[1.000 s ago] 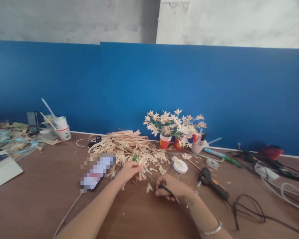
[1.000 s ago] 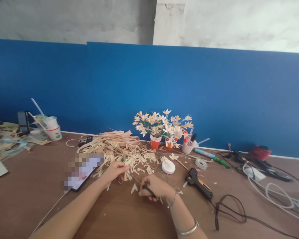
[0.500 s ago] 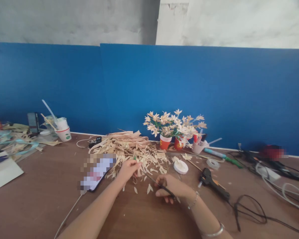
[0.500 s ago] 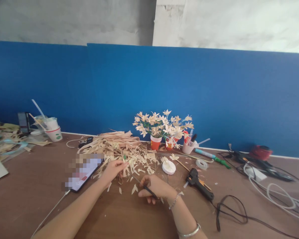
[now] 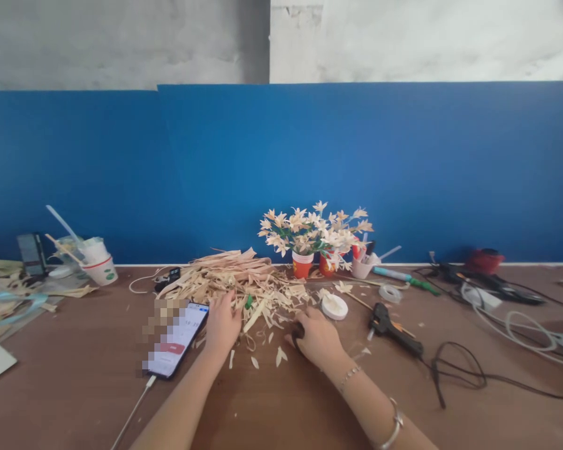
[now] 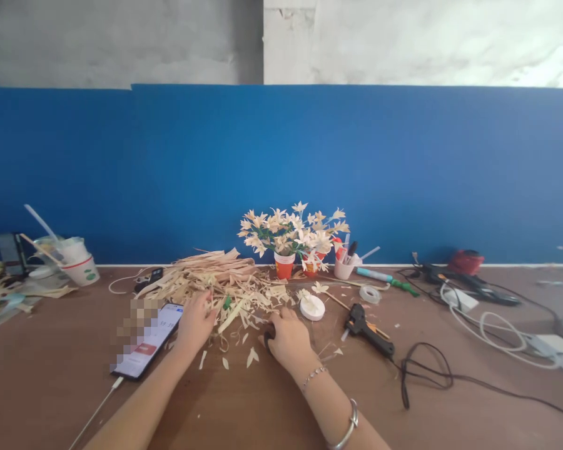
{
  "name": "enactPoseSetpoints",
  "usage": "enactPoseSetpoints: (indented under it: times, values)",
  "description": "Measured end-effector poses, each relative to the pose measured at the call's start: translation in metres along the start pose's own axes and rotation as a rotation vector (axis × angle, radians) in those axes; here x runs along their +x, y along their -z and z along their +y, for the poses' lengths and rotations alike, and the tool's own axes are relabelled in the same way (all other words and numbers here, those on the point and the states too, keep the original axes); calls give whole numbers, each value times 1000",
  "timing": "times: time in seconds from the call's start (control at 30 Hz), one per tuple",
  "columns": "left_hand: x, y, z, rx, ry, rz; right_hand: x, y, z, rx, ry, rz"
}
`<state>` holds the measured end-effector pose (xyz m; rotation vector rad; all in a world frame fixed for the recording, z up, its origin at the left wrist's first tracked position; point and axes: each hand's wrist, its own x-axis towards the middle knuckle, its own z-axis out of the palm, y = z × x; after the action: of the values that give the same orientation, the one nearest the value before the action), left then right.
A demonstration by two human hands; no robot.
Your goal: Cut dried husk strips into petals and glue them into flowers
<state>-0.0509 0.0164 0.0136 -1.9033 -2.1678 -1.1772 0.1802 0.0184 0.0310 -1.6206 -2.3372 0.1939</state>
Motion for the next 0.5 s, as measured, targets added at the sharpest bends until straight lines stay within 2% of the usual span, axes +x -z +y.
enactPoseSetpoints:
  times: [0.1, 0.2, 0.33, 0.43, 0.5]
  values:
    - [-1, -1, 1, 116, -79, 88, 2, -2, -1, -7, -79, -52]
    - [-2, 1, 2, 165, -56, 122, 5, -3, 0, 84, -161, -121]
    - [0, 3, 2, 167, -81, 168, 8, -3, 3, 234, -203, -87]
    - [-1, 4, 5, 114, -203, 164, 9, -4, 4, 290, -230, -80]
    - [-4, 3, 11, 74, -276, 103, 8, -6, 3, 287, -248, -75]
